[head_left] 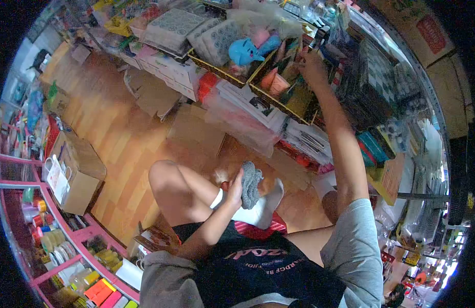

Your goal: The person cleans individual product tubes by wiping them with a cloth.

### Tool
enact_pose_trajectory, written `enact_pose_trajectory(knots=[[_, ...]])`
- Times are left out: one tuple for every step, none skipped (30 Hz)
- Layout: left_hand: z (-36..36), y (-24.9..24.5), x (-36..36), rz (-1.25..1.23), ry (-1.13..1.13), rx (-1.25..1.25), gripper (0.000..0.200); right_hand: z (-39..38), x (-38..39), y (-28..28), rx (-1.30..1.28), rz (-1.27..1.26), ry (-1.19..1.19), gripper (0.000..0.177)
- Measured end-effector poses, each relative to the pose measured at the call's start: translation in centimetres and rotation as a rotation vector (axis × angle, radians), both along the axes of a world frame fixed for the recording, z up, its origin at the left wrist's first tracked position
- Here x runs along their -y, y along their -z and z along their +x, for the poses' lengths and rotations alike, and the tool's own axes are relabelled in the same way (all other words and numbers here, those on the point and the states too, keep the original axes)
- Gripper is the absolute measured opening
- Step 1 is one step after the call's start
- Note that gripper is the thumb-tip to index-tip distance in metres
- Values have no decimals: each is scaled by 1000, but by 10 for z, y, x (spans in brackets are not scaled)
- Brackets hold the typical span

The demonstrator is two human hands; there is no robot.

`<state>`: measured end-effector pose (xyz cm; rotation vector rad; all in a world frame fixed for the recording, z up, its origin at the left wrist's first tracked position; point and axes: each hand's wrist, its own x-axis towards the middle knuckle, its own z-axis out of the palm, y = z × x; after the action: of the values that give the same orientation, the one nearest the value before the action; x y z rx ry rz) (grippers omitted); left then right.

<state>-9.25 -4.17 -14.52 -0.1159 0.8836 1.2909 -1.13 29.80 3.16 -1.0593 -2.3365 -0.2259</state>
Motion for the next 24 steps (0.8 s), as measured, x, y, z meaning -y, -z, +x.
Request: enact_pose_trajectory(knots=[[0, -2, -1, 2, -1, -2, 41, 2, -4, 3, 9, -39, 5, 17], [2, -4, -1, 17, -15, 14, 42, 6, -8, 7, 20, -81, 14, 18], [2, -5, -1, 32, -26, 30, 42, 8, -8, 8, 20, -80, 20, 18], [2, -4, -1, 32, -19, 30, 42, 11, -9, 8, -18, -103, 5, 18], [0, -2, 0, 53, 9, 39, 42, 15, -9, 10, -54, -127, -10, 19], [0, 0, 0, 73, 36, 49, 42, 15, -2, 2, -53, -128, -4, 19], [0, 0, 0, 71, 41, 50, 42, 10, 12, -16, -65, -122, 46, 19], [1, 0, 0, 67, 27, 37, 42, 8, 22, -32, -77, -116, 95, 19], [2, 0, 0, 62, 14, 24, 42, 8, 26, -42, -76, -119, 99, 19], [2, 2, 0, 58, 19, 26, 42, 9, 28, -51, -166, -98, 40, 19], [3, 4, -1, 79, 17, 29, 41, 11, 31, -59, -255, -76, -20, 18], [3, 8, -1, 99, 15, 33, 40, 10, 38, -68, -287, -41, 1, 16], [4, 13, -1, 95, 19, 37, 40, 10, 50, -80, -283, -44, 7, 16], [4, 19, -1, 88, -12, 32, 40, 8, 67, -94, -394, -87, -67, 15], [4, 22, 0, 78, -46, 25, 40, 7, 85, -104, -506, -131, -142, 14], [3, 18, 1, 79, -23, -27, 46, 8, 104, -108, -503, -141, -138, 14], [1, 12, 2, 67, -23, -24, 46, 8, 124, -111, -624, -271, -157, 15], [-2, 5, 1, 59, -47, 20, 43, 10, 143, -110, -744, -401, -175, 16], [-3, 3, 0, 51, -71, 65, 40, 14, 160, -99, -768, -514, -213, 16], [-1, 11, 0, 59, -121, 88, 38, 19, 177, -81, -791, -630, -248, 15], [1, 10, 1, 49, -122, 93, 38, 21, 194, -66, -735, -839, -156, 16], [2, 6, 3, 120, -149, 173, 39, 23, 208, -45, -658, -921, -105, 17], [4, 5, 5, 188, -176, 253, 39, 22, 222, -30, -578, -1084, -43, 18], [4, 10, 1, 110, -115, 167, 41, 26, 231, -10, -532, -1159, -14, 18]])
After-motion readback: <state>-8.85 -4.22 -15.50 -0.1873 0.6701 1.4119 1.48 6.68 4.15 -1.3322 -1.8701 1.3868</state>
